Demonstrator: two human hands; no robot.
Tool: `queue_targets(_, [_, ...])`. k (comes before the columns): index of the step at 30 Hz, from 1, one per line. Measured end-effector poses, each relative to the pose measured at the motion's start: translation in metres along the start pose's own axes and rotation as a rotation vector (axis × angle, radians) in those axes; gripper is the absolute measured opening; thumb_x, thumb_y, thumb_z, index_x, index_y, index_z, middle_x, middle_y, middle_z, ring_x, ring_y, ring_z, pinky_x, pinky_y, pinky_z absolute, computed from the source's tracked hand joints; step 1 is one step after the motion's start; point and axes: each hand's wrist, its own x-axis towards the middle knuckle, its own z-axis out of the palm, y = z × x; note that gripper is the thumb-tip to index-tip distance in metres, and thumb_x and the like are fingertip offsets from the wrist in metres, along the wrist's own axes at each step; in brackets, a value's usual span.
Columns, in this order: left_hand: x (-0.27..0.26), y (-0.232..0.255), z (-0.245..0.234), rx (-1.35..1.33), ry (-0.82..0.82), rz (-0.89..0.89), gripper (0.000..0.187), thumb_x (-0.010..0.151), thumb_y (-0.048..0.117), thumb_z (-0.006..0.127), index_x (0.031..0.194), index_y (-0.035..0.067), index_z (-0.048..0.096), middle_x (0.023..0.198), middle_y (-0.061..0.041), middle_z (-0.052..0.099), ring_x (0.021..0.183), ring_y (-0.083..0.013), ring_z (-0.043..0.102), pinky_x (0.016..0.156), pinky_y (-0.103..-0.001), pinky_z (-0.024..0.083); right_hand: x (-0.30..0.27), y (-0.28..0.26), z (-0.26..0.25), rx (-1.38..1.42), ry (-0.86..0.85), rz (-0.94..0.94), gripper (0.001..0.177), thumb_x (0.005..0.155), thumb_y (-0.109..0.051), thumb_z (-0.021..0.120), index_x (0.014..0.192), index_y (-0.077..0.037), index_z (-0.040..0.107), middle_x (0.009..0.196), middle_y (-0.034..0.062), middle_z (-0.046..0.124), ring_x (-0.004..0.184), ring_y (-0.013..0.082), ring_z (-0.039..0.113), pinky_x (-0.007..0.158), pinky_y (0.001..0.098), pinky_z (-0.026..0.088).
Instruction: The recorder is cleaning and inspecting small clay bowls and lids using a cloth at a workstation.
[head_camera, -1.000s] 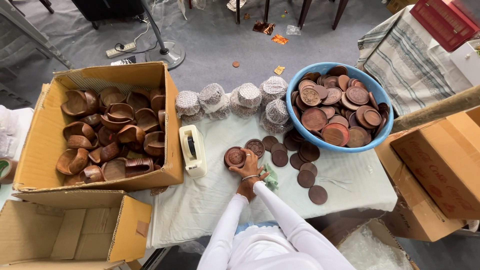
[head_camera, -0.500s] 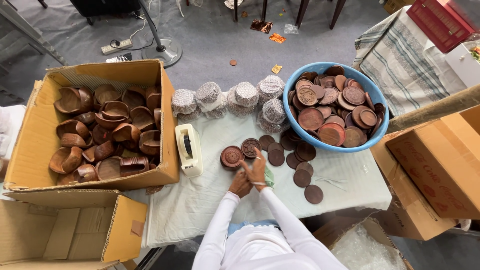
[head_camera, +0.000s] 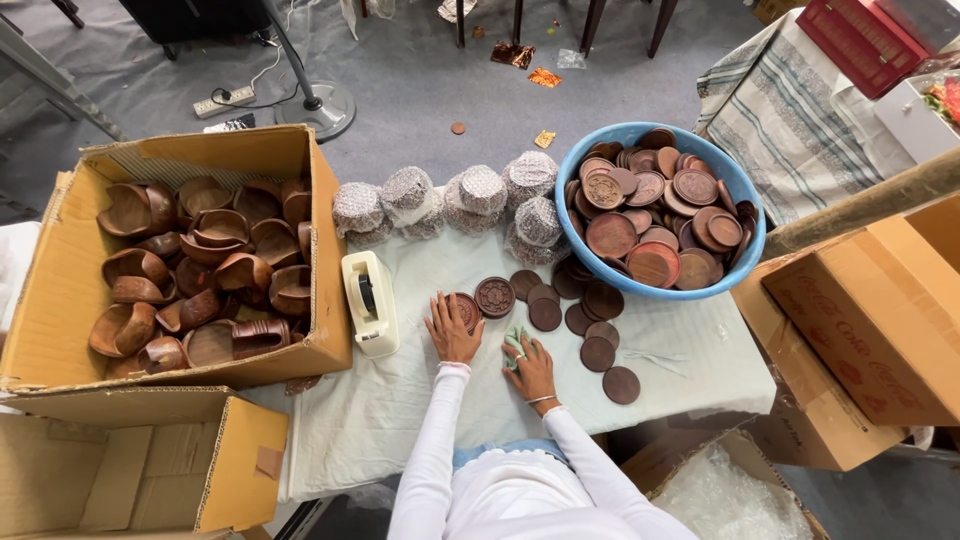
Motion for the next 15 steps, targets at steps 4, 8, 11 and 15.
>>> queue_targets(4, [0.003,-0.002,-0.002,-0.060,0.045,0.014,0.098,0.073,0.043,0.088,0.149,0.007,0.040,0.160,-0.019,0.033,0.150,-0.0398,0.029,0.120,-0.057,0.027,0.005,-0.004,-0.007,0.037,0.051,0.012,0.049,0.087,-0.027,0.074,0.135,-0.028,0.065,0.150,0.0122,0.052,0.138,0.0389,0.043,0.110,0.0512,0.035])
queue_targets(8, [0.002,0.014,-0.035,-0.260,0.121,-0.003,0.096,0.063,0.029,0.095,0.140,0.005,0.043,0.146,-0.019,0.043,0.137,-0.0391,0.041,0.115,-0.049,0.037,0.007,-0.006,-0.011,0.080,0.063,0.050,0.043,0.087,-0.021,0.074,0.129,-0.027,0.069,0.144,0.0090,0.060,0.133,0.0362,0.049,0.106,0.0484,0.039])
queue_targets(11, [0.005,0.014,-0.035,-0.380,0.164,-0.014,0.091,0.063,0.017,0.093,0.139,0.005,0.045,0.141,-0.018,0.047,0.132,-0.0373,0.046,0.112,-0.047,0.042,0.009,-0.004,-0.010,0.132,0.109,0.061,0.042,0.086,-0.016,0.075,0.126,-0.025,0.070,0.139,0.0100,0.064,0.128,0.0363,0.053,0.104,0.0470,0.043])
queue_targets(15, [0.009,0.012,-0.034,-0.622,0.205,-0.157,0.071,0.075,0.000,0.083,0.140,0.005,0.052,0.133,-0.015,0.055,0.125,-0.0321,0.056,0.108,-0.042,0.049,0.013,0.002,-0.005,0.289,0.280,0.083,0.044,0.086,-0.006,0.074,0.127,-0.020,0.069,0.130,0.0130,0.069,0.121,0.0371,0.063,0.103,0.0428,0.051])
